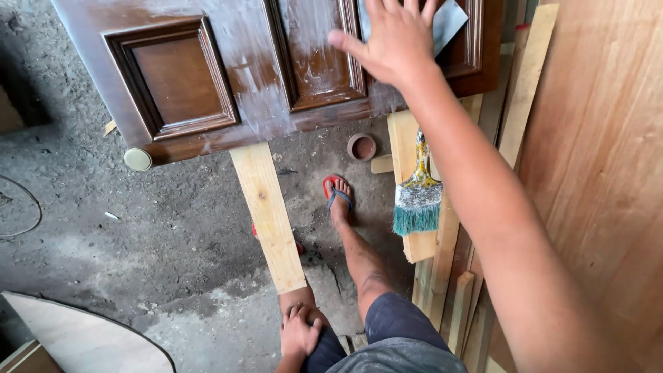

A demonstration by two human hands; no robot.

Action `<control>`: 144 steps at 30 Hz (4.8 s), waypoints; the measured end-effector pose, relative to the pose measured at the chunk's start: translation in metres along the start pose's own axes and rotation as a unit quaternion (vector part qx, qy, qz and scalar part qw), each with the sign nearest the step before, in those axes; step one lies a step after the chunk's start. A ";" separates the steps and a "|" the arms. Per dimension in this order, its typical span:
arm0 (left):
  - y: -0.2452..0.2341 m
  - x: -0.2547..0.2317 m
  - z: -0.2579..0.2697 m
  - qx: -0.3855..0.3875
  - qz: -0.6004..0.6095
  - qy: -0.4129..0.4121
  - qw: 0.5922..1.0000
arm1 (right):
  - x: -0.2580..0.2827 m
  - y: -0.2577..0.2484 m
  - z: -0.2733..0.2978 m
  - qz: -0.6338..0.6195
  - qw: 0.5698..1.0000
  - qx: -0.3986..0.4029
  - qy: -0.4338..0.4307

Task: Sanding a wooden door to smooth the surface and remove filler residue using sandpaper.

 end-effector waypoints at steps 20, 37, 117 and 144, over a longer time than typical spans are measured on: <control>-0.016 -0.067 0.053 -0.090 0.011 0.162 0.983 | 0.018 -0.011 0.009 0.002 0.990 0.123 -0.068; -0.054 -0.184 0.097 0.150 0.047 0.221 0.963 | 0.023 -0.015 0.042 0.014 0.979 0.198 -0.051; -0.284 -0.579 0.027 -0.429 -0.181 0.300 0.833 | -0.132 0.203 0.538 -0.188 0.740 0.644 0.048; -0.314 -0.603 0.028 -0.354 -0.266 0.284 0.850 | -0.087 0.119 0.450 -0.196 0.723 0.607 0.266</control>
Point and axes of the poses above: each hand's wrist, its own z-axis away from the middle knuckle, its own y-axis out of the palm, x = y × z, the point moved 8 cm from there along -z, towards the middle knuckle, and after that the axes turned 9 degrees about z, right-handed, at the moved point
